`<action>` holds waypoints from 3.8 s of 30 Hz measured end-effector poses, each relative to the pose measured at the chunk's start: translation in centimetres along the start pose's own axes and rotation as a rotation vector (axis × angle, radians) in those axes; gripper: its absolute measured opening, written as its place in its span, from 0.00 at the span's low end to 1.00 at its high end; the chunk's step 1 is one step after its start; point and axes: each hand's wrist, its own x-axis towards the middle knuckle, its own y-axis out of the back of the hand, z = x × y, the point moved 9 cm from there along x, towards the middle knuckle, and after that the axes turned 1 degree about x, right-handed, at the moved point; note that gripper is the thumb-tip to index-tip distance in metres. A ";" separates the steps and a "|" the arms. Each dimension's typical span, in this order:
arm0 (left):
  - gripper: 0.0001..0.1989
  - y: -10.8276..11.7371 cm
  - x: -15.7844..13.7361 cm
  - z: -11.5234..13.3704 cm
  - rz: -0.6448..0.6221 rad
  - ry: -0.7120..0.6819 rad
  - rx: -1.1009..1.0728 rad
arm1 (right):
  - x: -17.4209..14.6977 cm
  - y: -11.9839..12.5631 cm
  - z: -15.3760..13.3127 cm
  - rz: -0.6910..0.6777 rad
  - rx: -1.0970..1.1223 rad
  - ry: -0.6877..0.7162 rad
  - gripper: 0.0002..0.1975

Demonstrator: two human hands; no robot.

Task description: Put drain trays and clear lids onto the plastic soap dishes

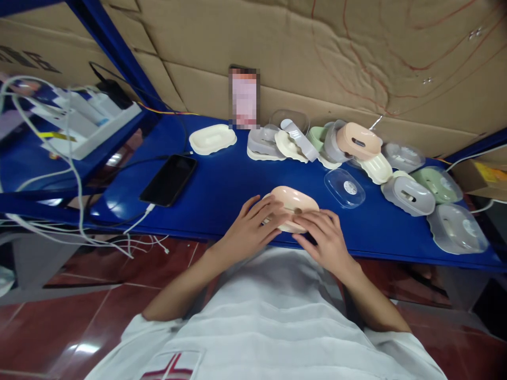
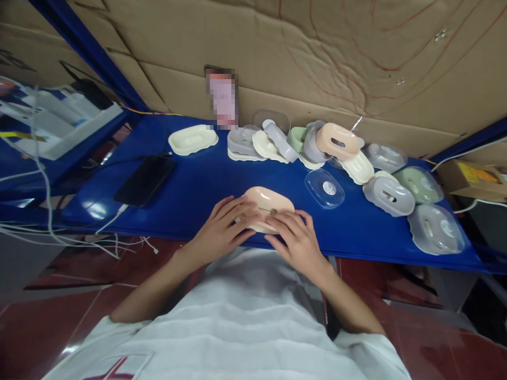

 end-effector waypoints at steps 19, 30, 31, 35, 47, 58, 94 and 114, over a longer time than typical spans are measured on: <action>0.10 0.7 -0.1 -2.1 -0.044 0.130 -0.324 | -3.5 5.4 13.6 0.143 -0.346 -0.531 0.34; 0.49 -0.2 -0.6 -4.4 0.020 0.288 -0.541 | -0.5 2.0 5.0 -0.063 0.244 -0.160 0.26; 0.49 -0.2 -0.6 -4.4 0.013 0.285 -0.541 | -0.3 1.5 4.1 -0.103 0.256 -0.111 0.27; 0.42 -0.6 -0.8 -4.3 -0.051 0.284 -0.518 | -0.1 -0.2 2.3 -0.169 0.227 -0.008 0.32; 0.39 -0.5 -1.2 -4.8 -0.036 0.309 -0.431 | -0.3 -0.1 0.8 -0.058 0.034 0.101 0.45; 0.32 0.8 -1.3 -3.7 0.020 0.159 -0.208 | -0.6 -0.5 0.5 -0.088 -0.013 0.107 0.43; 0.26 3.3 1.8 -9.9 -0.110 0.265 0.107 | -3.9 6.3 10.7 0.115 -0.437 -0.256 0.32; 0.15 3.9 9.2 -14.0 -0.033 0.087 -0.023 | 6.8 -0.1 5.7 -0.078 -0.247 0.108 0.25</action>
